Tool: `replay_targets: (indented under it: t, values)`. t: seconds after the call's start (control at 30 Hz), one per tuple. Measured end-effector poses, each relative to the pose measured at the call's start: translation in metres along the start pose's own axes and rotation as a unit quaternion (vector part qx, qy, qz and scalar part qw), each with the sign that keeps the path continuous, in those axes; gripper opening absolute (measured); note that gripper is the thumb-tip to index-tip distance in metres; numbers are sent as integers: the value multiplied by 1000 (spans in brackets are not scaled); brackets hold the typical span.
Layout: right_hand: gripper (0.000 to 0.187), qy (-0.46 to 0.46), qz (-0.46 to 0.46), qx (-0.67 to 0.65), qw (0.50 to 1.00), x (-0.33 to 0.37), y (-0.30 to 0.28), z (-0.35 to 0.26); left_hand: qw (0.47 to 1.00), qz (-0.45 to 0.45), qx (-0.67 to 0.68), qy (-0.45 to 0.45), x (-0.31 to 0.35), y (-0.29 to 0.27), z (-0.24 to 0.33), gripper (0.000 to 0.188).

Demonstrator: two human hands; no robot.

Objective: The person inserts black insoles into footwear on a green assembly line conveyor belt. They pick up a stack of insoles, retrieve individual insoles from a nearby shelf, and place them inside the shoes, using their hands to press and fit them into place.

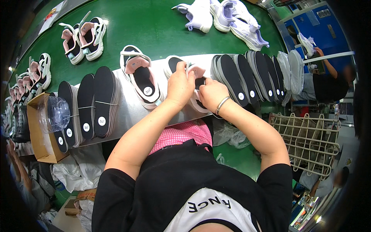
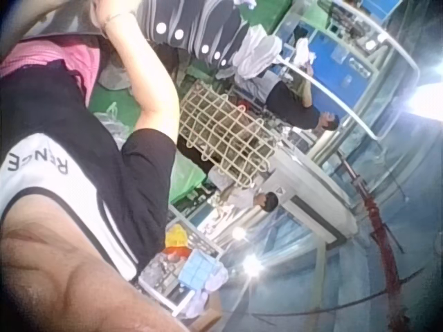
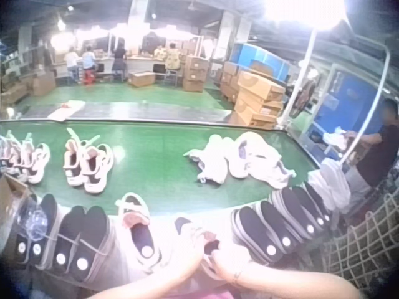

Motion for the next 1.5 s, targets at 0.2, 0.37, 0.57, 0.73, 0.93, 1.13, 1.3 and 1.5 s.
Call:
replay_targets:
  t: [0.2,0.37,0.57,0.73,0.93,1.13,1.3,1.5]
  values:
    - [29,18,-49,55,997,46,-21,9,996,-23,-38,-80,-4,8,-17,28]
    - [20,0,-94,32,995,51,-21,9,997,-13,-35,-61,-2,7,-13,26]
    - [13,-32,-105,19,994,-7,18,-1,1000,7,2,-9,-1,10,-8,26]
    - [21,-40,-118,-27,992,-22,28,3,997,18,80,-14,0,10,-14,28]
    - [20,-28,-331,-16,943,-25,59,6,997,27,78,-3,-4,10,-13,27]
    - [21,88,-268,-4,959,-26,35,14,998,2,68,-7,-6,16,-11,26]
    - [22,1,-291,76,954,-24,51,12,1000,7,28,10,-9,18,-4,27]
    - [27,-16,-306,-18,952,19,25,12,1000,8,16,-5,-7,22,-7,28]
Point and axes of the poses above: each hand's wrist, its own x-axis away from the middle knuckle, its own y-axis out of the palm, z = x × y, the point moved 10 cm from there along -x, towards the middle knuckle, and after that the axes turned 8 degrees about -z, right-handed, at the moved point
